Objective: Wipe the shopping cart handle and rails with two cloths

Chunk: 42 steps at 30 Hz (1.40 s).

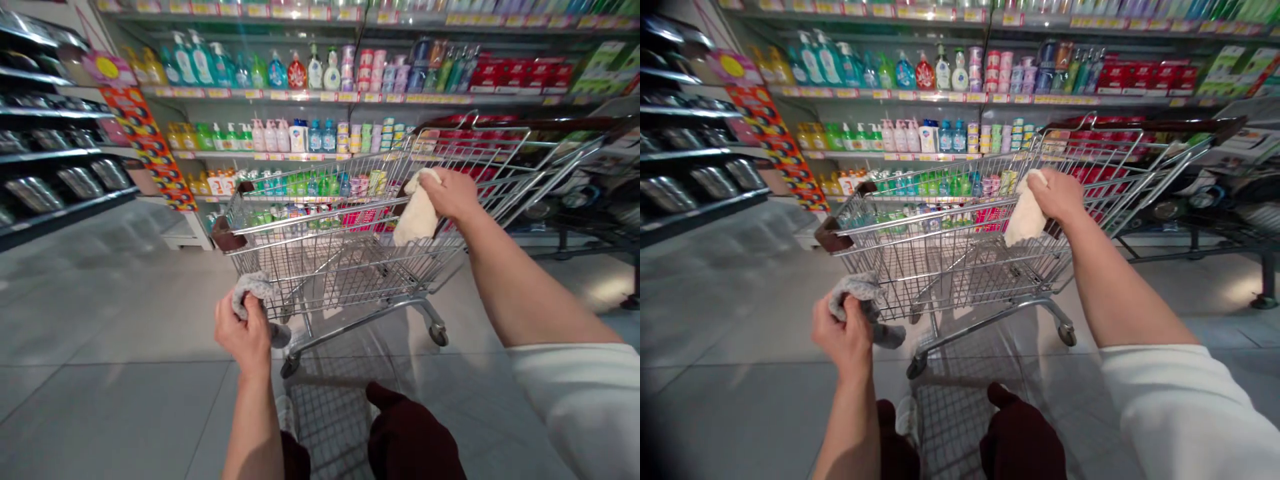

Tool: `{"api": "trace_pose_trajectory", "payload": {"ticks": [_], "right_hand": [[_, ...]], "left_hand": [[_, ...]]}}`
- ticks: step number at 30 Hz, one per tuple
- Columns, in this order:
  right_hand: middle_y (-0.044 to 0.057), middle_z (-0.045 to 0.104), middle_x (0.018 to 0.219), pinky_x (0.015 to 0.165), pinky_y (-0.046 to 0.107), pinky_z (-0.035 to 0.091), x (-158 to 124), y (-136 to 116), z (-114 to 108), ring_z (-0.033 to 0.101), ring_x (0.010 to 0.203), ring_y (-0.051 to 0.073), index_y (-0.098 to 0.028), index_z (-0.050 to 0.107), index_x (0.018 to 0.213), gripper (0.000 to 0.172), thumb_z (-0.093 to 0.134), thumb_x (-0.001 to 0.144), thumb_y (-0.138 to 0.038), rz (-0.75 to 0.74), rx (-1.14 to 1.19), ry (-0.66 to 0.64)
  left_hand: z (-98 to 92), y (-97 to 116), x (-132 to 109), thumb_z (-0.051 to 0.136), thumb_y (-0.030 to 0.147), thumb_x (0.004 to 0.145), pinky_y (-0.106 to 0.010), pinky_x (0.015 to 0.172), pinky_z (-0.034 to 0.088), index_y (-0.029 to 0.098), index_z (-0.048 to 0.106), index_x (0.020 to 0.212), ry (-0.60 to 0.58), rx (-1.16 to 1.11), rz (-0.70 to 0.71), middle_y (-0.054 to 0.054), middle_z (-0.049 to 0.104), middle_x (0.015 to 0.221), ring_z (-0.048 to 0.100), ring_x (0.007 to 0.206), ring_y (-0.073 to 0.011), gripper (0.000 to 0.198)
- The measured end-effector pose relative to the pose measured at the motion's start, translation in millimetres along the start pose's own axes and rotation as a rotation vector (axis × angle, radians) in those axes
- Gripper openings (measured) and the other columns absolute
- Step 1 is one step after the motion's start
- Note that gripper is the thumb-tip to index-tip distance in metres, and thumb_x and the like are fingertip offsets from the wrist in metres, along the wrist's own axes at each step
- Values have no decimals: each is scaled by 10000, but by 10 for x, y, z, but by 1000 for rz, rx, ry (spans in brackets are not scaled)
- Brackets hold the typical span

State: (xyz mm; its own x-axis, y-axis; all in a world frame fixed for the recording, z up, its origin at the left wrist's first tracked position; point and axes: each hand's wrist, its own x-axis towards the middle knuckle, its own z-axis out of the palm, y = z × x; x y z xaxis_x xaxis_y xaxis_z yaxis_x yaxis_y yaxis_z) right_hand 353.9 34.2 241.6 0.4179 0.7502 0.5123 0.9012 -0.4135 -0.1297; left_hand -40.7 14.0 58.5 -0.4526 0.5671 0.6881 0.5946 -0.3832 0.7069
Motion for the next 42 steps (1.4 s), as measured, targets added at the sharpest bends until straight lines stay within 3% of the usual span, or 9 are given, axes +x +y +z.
{"api": "trace_pose_trajectory", "payload": {"ticks": [6,11,14,16,18,21,34,39,42], "right_hand": [[143,718,1064,715,322,386,-140,-78,24,650,964,308,-194,695,1062,573,248,952,-534,-40,71,22],[146,730,1034,786,359,436,-376,-189,-119,659,944,300,-176,705,1082,571,256,948,-503,-63,83,15],[149,730,1031,828,383,449,-538,-251,-249,658,955,297,-162,702,1105,565,271,947,-491,-78,110,-16],[157,725,1046,844,399,454,-626,-288,-326,658,977,308,-156,702,1112,560,278,945,-480,-86,129,-40],[170,719,1073,854,413,457,-698,-327,-382,657,1000,320,-145,704,1110,552,288,940,-466,-86,144,-53],[191,715,1074,855,419,460,-796,-396,-437,657,999,323,-125,709,1092,555,299,935,-464,-75,154,-65],[161,700,1066,848,427,443,-1278,-536,-726,639,972,306,-156,660,1141,517,292,965,-474,-98,161,-79],[143,694,1149,769,325,390,-1179,-171,-921,616,983,268,-181,678,1099,500,313,964,-495,-259,113,-179],[202,658,1231,708,321,332,-1102,238,-998,611,1023,291,-165,678,1166,502,331,954,-459,-47,1,-125]], "left_hand": [[-134,204,18,551,275,884,-311,817,421,199,657,1032,18,-24,123,-39,618,915,569,881,-191,197],[-231,610,425,523,261,893,-321,863,424,198,648,1057,21,12,206,-62,647,992,583,960,-211,215],[-138,858,792,483,291,925,-347,895,424,205,639,1104,-111,192,262,-89,679,1076,602,1027,-243,253],[-52,931,966,447,331,950,-381,905,422,190,654,1088,-323,394,291,-123,706,1043,631,1015,-278,286],[-7,927,1056,374,368,981,-394,927,414,165,669,1044,-460,530,280,-151,726,979,663,986,-289,364],[-53,854,1082,294,395,996,-391,902,424,156,671,1042,-520,615,287,-172,739,982,682,986,-299,449],[-503,701,950,252,373,976,-386,892,394,144,688,1044,-392,589,295,-160,739,951,671,954,-273,498],[-622,673,947,279,375,973,-380,884,387,151,689,1007,-387,584,304,-149,733,921,670,938,-269,469],[-650,641,962,290,378,976,-382,891,383,160,684,953,-387,577,297,-141,725,906,664,933,-270,450]]}}
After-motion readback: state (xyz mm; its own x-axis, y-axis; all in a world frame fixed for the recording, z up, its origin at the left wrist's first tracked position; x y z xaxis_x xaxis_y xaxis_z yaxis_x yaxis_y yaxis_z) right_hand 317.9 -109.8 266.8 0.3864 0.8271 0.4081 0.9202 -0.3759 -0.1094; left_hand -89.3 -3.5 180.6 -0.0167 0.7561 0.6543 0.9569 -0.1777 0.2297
